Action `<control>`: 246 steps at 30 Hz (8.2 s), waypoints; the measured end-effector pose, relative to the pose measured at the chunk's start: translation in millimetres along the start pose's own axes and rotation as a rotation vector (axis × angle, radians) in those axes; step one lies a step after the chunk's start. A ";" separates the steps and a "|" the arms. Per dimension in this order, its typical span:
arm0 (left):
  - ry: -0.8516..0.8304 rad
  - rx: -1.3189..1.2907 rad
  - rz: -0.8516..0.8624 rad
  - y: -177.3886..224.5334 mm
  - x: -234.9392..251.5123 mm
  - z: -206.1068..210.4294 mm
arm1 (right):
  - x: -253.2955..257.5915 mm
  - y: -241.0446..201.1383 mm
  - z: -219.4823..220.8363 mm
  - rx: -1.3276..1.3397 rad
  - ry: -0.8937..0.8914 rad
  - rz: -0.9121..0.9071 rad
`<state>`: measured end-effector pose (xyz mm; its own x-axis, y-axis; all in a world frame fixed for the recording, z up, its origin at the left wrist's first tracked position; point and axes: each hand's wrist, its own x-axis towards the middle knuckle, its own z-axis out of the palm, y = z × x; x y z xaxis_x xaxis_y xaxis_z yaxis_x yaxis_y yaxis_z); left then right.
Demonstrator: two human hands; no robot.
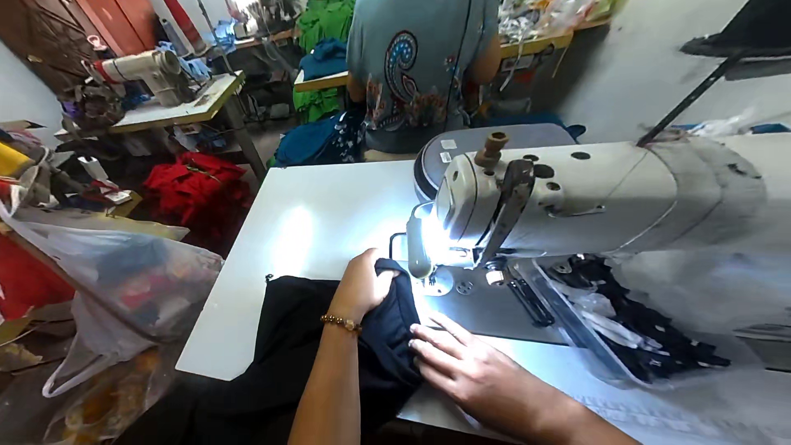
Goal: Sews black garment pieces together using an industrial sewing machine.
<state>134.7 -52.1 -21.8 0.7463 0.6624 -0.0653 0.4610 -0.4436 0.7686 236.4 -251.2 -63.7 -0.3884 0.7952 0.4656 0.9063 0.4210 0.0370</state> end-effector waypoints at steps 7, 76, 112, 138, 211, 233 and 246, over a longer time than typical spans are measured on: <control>0.071 0.315 -0.065 13.7 4.5 9.8 | -14.4 14.3 3.1 0.181 0.070 0.071; 0.099 0.485 0.170 -0.1 -21.6 61.8 | -28.2 18.9 17.7 0.077 0.117 0.431; 0.061 0.534 0.143 1.5 -29.6 65.2 | -36.2 13.1 17.3 0.042 0.146 0.393; -0.091 0.788 0.447 -7.7 -41.8 -77.8 | 54.4 -45.7 -15.4 1.215 -0.301 1.148; -0.154 0.560 0.232 -2.2 -15.3 48.8 | -7.9 11.9 34.9 0.059 0.207 0.522; 0.043 0.654 0.403 -16.1 -92.4 62.9 | -54.9 -38.4 6.3 0.066 0.188 0.352; 0.046 0.651 0.387 -15.5 -65.7 58.1 | -40.5 -20.9 18.0 0.064 0.186 0.458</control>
<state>106.4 -123.8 -66.4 0.8981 0.4054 0.1707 0.3713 -0.9067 0.1998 230.2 -284.4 -99.3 0.0884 0.8156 0.5718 0.9627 0.0775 -0.2594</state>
